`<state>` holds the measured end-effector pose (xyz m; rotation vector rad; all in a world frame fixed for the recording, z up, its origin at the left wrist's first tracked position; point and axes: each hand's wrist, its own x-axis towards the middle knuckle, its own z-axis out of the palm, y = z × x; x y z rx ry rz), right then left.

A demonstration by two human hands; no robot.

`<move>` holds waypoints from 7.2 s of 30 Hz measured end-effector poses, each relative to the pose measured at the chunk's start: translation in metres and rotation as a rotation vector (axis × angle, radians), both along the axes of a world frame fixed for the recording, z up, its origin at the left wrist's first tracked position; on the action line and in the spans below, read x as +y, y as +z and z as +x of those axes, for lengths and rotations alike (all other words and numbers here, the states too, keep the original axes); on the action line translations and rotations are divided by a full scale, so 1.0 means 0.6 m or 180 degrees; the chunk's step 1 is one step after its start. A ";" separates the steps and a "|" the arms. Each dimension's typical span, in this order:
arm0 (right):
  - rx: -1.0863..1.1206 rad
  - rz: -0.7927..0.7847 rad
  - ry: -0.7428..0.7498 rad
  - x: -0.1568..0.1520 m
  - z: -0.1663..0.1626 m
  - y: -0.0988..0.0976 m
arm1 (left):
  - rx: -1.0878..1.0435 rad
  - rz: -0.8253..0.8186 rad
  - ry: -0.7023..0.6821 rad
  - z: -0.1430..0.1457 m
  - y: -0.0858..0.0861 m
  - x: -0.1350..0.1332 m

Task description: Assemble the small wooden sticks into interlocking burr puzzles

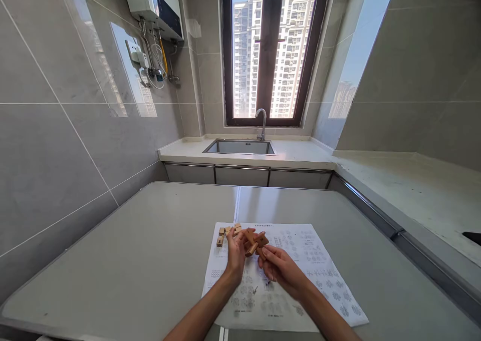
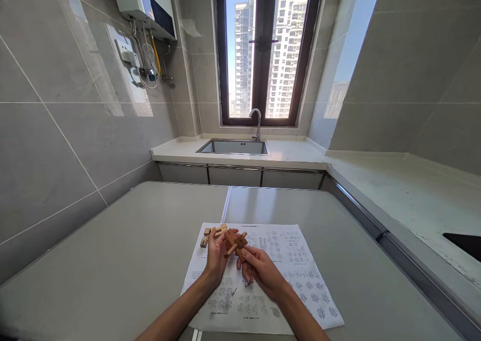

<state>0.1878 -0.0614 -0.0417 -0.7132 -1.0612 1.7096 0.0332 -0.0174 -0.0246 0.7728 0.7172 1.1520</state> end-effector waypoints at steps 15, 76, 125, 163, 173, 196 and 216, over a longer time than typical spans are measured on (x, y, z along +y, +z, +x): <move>0.1502 -0.0386 -0.2020 0.065 0.098 -0.059 | 0.0510 0.0189 0.0015 0.003 -0.013 0.005; -0.2578 0.1688 -0.1650 0.016 0.027 -0.025 | 0.3541 0.2902 -0.0571 -0.057 0.021 0.006; -0.2266 0.1841 -0.1744 -0.001 0.018 0.004 | 0.3130 0.2317 -0.0684 -0.053 0.051 0.010; -0.1807 0.1088 -0.1748 0.014 0.026 -0.004 | 0.1273 0.0664 -0.0895 -0.052 0.025 0.041; -0.1496 0.1091 -0.1170 0.007 0.024 0.003 | 0.1537 0.0500 -0.1816 -0.053 0.042 0.020; -0.1987 0.1389 -0.1284 0.000 0.025 0.005 | 0.1649 0.0564 -0.1955 -0.051 0.049 0.014; -0.2005 0.1341 -0.1254 0.001 0.028 0.007 | 0.1637 0.0624 -0.1849 -0.047 0.041 0.014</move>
